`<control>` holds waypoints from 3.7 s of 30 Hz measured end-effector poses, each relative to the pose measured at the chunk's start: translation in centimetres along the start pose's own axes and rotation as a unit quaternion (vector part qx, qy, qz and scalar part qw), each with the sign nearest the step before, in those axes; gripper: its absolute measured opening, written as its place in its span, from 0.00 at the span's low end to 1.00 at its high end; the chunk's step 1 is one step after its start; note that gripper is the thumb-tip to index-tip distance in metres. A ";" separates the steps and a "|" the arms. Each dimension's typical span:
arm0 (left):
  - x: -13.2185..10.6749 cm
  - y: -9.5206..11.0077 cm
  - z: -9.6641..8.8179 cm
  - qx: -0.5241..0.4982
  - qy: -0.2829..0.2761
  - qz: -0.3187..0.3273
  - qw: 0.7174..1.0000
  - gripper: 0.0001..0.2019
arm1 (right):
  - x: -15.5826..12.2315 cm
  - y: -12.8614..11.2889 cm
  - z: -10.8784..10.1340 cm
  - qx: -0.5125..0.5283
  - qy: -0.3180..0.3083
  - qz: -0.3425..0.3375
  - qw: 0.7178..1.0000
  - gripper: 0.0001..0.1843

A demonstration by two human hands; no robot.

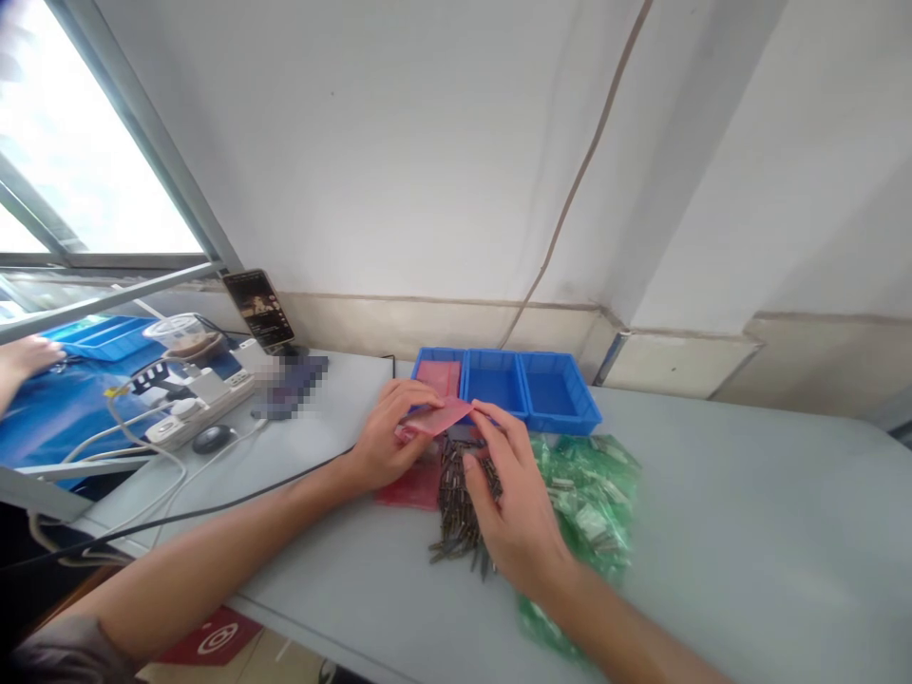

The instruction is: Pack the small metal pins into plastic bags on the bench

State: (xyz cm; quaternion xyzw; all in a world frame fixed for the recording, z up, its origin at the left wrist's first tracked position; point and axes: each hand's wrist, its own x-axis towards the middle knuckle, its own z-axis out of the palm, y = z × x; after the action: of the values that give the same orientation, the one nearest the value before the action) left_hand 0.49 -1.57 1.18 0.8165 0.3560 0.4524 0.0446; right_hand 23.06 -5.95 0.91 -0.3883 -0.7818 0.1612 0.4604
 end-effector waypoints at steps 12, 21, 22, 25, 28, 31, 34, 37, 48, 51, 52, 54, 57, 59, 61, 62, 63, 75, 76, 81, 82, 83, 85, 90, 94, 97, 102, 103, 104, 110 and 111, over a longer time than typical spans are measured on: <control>0.2 0.1 0.1 -0.005 0.024 0.080 0.997 0.14 | -0.2 0.4 0.4 0.049 -0.005 0.042 0.998 0.22; 0.1 0.2 0.1 -0.007 0.010 0.104 0.994 0.15 | 0.0 0.3 0.3 0.032 -0.063 0.022 0.997 0.16; 0.1 0.2 0.1 -0.005 0.008 0.107 0.994 0.14 | 0.1 0.3 0.3 0.030 -0.072 0.020 0.997 0.16; 0.1 0.4 0.1 -0.004 0.001 0.113 0.994 0.14 | 0.3 0.2 0.4 0.034 -0.091 0.023 0.995 0.19; 0.2 0.6 0.1 -0.005 -0.003 0.122 0.992 0.13 | 0.3 0.2 0.5 0.042 -0.105 0.032 0.993 0.19; 0.2 0.6 0.1 -0.006 -0.006 0.130 0.991 0.13 | 0.3 0.2 0.5 0.048 -0.110 0.038 0.992 0.19; 0.2 0.7 0.1 -0.004 -0.011 0.131 0.991 0.13 | 0.3 0.3 0.5 0.046 -0.109 0.040 0.992 0.19; 0.2 0.7 0.0 0.001 -0.008 0.127 0.992 0.13 | 0.3 0.3 0.5 0.039 -0.104 0.042 0.993 0.18; 0.2 0.6 0.0 0.000 -0.002 0.120 0.993 0.15 | 0.2 0.3 0.4 0.032 -0.085 0.042 0.995 0.18; 0.1 0.5 0.1 -0.001 -0.003 0.119 0.993 0.16 | 0.2 0.3 0.4 0.027 -0.083 0.040 0.995 0.19; 0.1 0.4 0.1 -0.001 -0.004 0.118 0.993 0.17 | 0.2 0.3 0.4 0.026 -0.082 0.040 0.995 0.19; 0.1 0.4 0.1 -0.001 -0.006 0.115 0.993 0.18 | 0.2 0.3 0.5 0.024 -0.080 0.040 0.996 0.19; 0.0 0.3 0.1 -0.001 -0.007 0.117 0.993 0.19 | 0.3 0.3 0.5 0.023 -0.078 0.039 0.996 0.19; 0.0 0.3 0.1 -0.002 -0.007 0.118 0.993 0.19 | 0.3 0.3 0.5 0.022 -0.078 0.038 0.996 0.19; 0.0 0.3 0.1 -0.002 -0.007 0.118 0.993 0.19 | 0.3 0.3 0.5 0.022 -0.079 0.038 0.996 0.19; 0.0 0.3 0.1 -0.002 -0.008 0.118 0.993 0.19 | 0.2 0.3 0.5 0.022 -0.079 0.038 0.996 0.19; 0.1 0.3 0.1 -0.001 -0.008 0.118 0.993 0.19 | 0.2 0.3 0.5 0.023 -0.080 0.038 0.996 0.19; 0.0 0.3 0.1 0.003 -0.016 0.120 0.993 0.17 | 0.2 0.6 0.7 0.022 -0.099 0.039 0.994 0.18; 0.0 0.3 0.1 0.002 -0.016 0.121 0.993 0.16 | 0.2 0.6 0.7 0.023 -0.103 0.038 0.994 0.18; 0.1 0.4 0.1 0.001 -0.015 0.124 0.992 0.15 | 0.2 0.4 0.7 0.028 -0.118 0.038 0.992 0.17; 0.2 0.4 0.1 -0.001 -0.015 0.125 0.992 0.15 | 0.3 0.3 0.7 0.028 -0.122 0.038 0.991 0.17; 0.2 0.5 0.1 -0.002 -0.015 0.126 0.992 0.15 | 0.3 0.2 0.7 0.028 -0.125 0.038 0.991 0.17; 0.2 0.6 0.0 -0.003 -0.014 0.129 0.992 0.15 | 0.3 0.1 0.6 0.028 -0.129 0.035 0.991 0.18; 0.2 0.5 0.0 0.000 -0.019 0.131 0.991 0.16 | 0.2 0.2 0.6 0.027 -0.128 0.026 0.991 0.18; 0.1 0.3 0.0 -0.002 -0.029 0.131 0.991 0.16 | 0.2 0.2 0.6 0.023 -0.132 0.029 0.991 0.17; 0.1 0.2 0.0 -0.002 -0.028 0.143 0.989 0.17 | 0.2 0.1 0.5 0.023 -0.139 0.028 0.990 0.17; 0.2 0.2 0.1 0.002 -0.025 0.149 0.989 0.17 | 0.3 0.0 0.5 0.025 -0.134 0.023 0.990 0.16; 0.2 0.2 0.1 0.002 -0.027 0.147 0.989 0.17 | 0.3 0.0 0.5 0.026 -0.134 0.023 0.990 0.16; 0.2 0.2 0.1 0.002 -0.028 0.147 0.989 0.17 | 0.3 0.0 0.5 0.027 -0.133 0.022 0.990 0.16; 0.1 0.2 0.1 0.002 -0.025 0.146 0.989 0.17 | 0.3 0.0 0.5 0.030 -0.132 0.021 0.991 0.14; 0.1 0.2 0.1 0.001 -0.025 0.146 0.989 0.17 | 0.3 0.1 0.5 0.031 -0.132 0.021 0.991 0.14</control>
State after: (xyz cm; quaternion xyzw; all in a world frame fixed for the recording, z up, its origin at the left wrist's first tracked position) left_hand 0.75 -1.62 1.27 0.8706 0.2325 0.4333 -0.0139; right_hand 22.55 -5.66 0.75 -0.3661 -0.8218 0.2445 0.3617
